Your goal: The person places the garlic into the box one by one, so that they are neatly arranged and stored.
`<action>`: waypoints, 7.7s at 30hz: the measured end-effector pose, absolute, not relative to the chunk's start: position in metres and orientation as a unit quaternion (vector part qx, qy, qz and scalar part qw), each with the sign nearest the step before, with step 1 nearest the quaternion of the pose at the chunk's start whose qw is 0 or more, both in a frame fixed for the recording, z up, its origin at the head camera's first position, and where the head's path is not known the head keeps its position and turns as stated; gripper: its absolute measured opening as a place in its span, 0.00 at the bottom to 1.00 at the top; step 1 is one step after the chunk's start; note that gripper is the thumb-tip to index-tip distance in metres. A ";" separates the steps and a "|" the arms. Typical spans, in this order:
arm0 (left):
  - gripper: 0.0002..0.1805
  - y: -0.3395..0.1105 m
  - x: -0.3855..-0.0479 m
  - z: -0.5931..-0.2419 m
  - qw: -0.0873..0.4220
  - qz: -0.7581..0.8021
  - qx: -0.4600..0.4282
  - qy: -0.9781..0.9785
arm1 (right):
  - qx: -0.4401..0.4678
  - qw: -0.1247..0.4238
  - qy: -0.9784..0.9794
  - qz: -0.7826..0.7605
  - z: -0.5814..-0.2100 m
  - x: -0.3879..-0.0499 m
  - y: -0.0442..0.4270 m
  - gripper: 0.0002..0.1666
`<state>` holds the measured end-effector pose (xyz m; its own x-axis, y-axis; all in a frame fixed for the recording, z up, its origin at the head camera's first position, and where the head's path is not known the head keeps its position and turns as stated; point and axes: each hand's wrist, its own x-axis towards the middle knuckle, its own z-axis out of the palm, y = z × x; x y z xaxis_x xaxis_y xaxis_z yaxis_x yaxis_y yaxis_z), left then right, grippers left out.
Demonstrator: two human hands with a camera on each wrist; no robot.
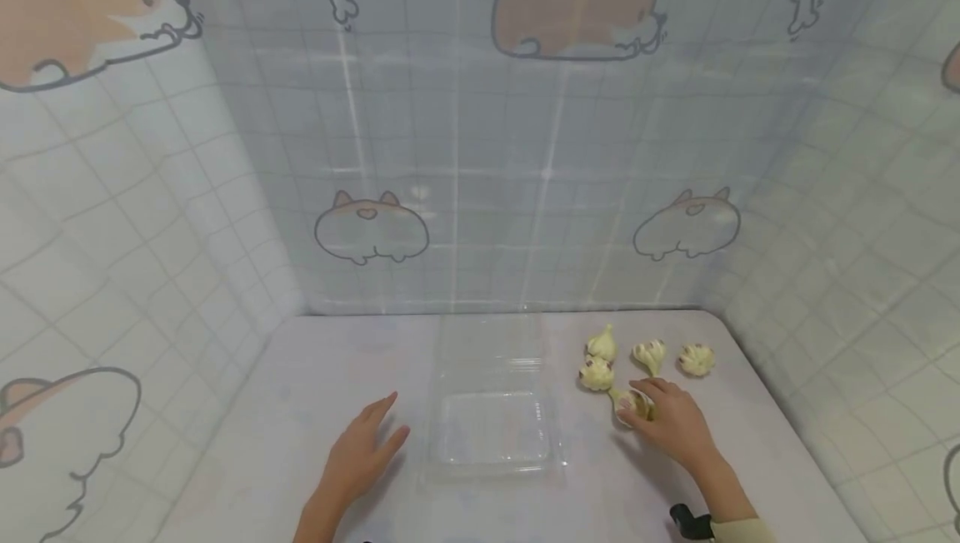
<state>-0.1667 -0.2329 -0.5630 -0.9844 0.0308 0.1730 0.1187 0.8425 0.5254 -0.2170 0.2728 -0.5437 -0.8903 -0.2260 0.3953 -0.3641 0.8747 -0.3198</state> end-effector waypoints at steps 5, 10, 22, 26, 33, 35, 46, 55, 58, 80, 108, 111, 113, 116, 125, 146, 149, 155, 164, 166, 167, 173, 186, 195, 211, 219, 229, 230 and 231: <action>0.34 -0.224 -0.167 -0.567 0.085 -0.292 -0.043 -0.952 | 0.157 0.184 -0.948 0.205 -0.545 -0.218 0.269 0.31; 0.33 -0.215 -0.168 -0.569 0.087 -0.323 -0.045 -0.941 | 0.159 0.182 -0.946 0.217 -0.547 -0.219 0.264 0.30; 0.32 -0.188 -0.169 -0.574 0.100 -0.447 -0.062 -0.887 | 0.139 0.174 -0.951 0.214 -0.556 -0.223 0.254 0.30; 0.32 -0.184 -0.170 -0.576 0.085 -0.469 -0.058 -0.877 | 0.125 0.160 -0.956 0.211 -0.555 -0.222 0.249 0.29; 0.32 -0.180 -0.172 -0.583 0.075 -0.503 -0.060 -0.859 | 0.119 0.145 -0.959 0.215 -0.556 -0.220 0.243 0.28; 0.32 -0.180 -0.172 -0.585 0.073 -0.511 -0.061 -0.854 | 0.114 0.140 -0.959 0.218 -0.556 -0.219 0.242 0.27; 0.33 -0.171 -0.168 -0.588 0.029 -0.560 -0.034 -0.828 | 0.099 0.106 -0.964 0.222 -0.559 -0.222 0.237 0.28; 0.32 -0.169 -0.170 -0.589 0.030 -0.561 -0.036 -0.827 | 0.085 0.100 -0.964 0.231 -0.564 -0.230 0.233 0.29; 0.32 -0.169 -0.167 -0.585 0.025 -0.562 -0.029 -0.826 | 0.083 0.091 -0.960 0.253 -0.565 -0.230 0.229 0.27; 0.32 -0.170 -0.170 -0.588 0.022 -0.598 -0.035 -0.801 | 0.090 0.114 -0.919 0.368 -0.550 -0.230 0.218 0.21; 0.31 -0.170 -0.173 -0.589 0.013 -0.595 -0.025 -0.803 | 0.221 0.129 -0.838 0.482 -0.524 -0.230 0.133 0.19; 0.31 -0.171 -0.174 -0.591 0.017 -0.602 -0.028 -0.798 | 0.238 0.123 -0.837 0.477 -0.524 -0.230 0.123 0.18; 0.31 -0.171 -0.174 -0.592 0.021 -0.603 -0.034 -0.796 | 0.250 0.124 -0.834 0.476 -0.524 -0.229 0.117 0.17; 0.31 -0.171 -0.174 -0.592 0.024 -0.603 -0.038 -0.796 | 0.268 0.126 -0.823 0.485 -0.523 -0.228 0.108 0.17; 0.30 -0.171 -0.174 -0.590 0.022 -0.604 -0.029 -0.797 | 0.281 0.091 -0.817 0.494 -0.528 -0.226 0.078 0.15; 0.30 -0.163 -0.161 -0.559 0.032 -0.614 -0.068 -0.785 | 0.304 0.052 -0.828 0.467 -0.544 -0.213 0.042 0.14; 0.30 -0.167 -0.164 -0.564 0.028 -0.617 -0.068 -0.784 | 0.314 0.049 -0.825 0.468 -0.545 -0.212 0.038 0.14; 0.30 -0.172 -0.172 -0.588 0.019 -0.611 -0.053 -0.790 | 0.311 0.047 -0.832 0.457 -0.545 -0.209 0.033 0.13; 0.30 -0.175 -0.175 -0.591 0.016 -0.599 -0.050 -0.799 | 0.313 0.043 -0.837 0.446 -0.550 -0.208 0.030 0.13; 0.30 -0.175 -0.175 -0.591 0.018 -0.600 -0.058 -0.798 | 0.314 0.045 -0.839 0.442 -0.550 -0.208 0.030 0.13; 0.30 -0.175 -0.175 -0.591 0.019 -0.600 -0.059 -0.798 | 0.315 0.046 -0.841 0.438 -0.551 -0.208 0.029 0.14; 0.30 -0.175 -0.176 -0.592 0.034 -0.599 -0.067 -0.798 | 0.320 0.040 -0.848 0.421 -0.551 -0.209 0.028 0.16; 0.29 -0.174 -0.164 -0.560 0.011 -0.611 -0.055 -0.790 | 0.331 0.042 -0.869 0.365 -0.555 -0.206 0.021 0.17; 0.30 -0.177 -0.176 -0.591 0.008 -0.611 -0.045 -0.790 | 0.326 0.023 -0.886 0.328 -0.556 -0.207 0.020 0.18; 0.30 -0.174 -0.175 -0.590 0.018 -0.612 -0.038 -0.790 | 0.317 0.010 -0.890 0.327 -0.555 -0.207 0.021 0.19; 0.30 -0.173 -0.175 -0.589 0.028 -0.611 -0.059 -0.789 | 0.315 0.022 -0.894 0.317 -0.553 -0.206 0.022 0.21; 0.30 -0.174 -0.176 -0.590 0.011 -0.610 -0.046 -0.791 | 0.288 -0.013 -0.898 0.331 -0.551 -0.206 0.021 0.23; 0.30 -0.174 -0.176 -0.591 0.009 -0.608 -0.046 -0.792 | 0.288 -0.015 -0.898 0.333 -0.550 -0.205 0.022 0.23; 0.30 -0.174 -0.176 -0.591 0.009 -0.607 -0.046 -0.793 | 0.288 -0.016 -0.897 0.334 -0.550 -0.205 0.022 0.23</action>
<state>-0.1757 -0.1741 -0.5909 -0.9957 0.0614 0.0699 0.0835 0.2581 0.9625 -0.2048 0.0223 -0.5499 -0.8336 -0.5278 0.1629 -0.5057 0.6107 -0.6093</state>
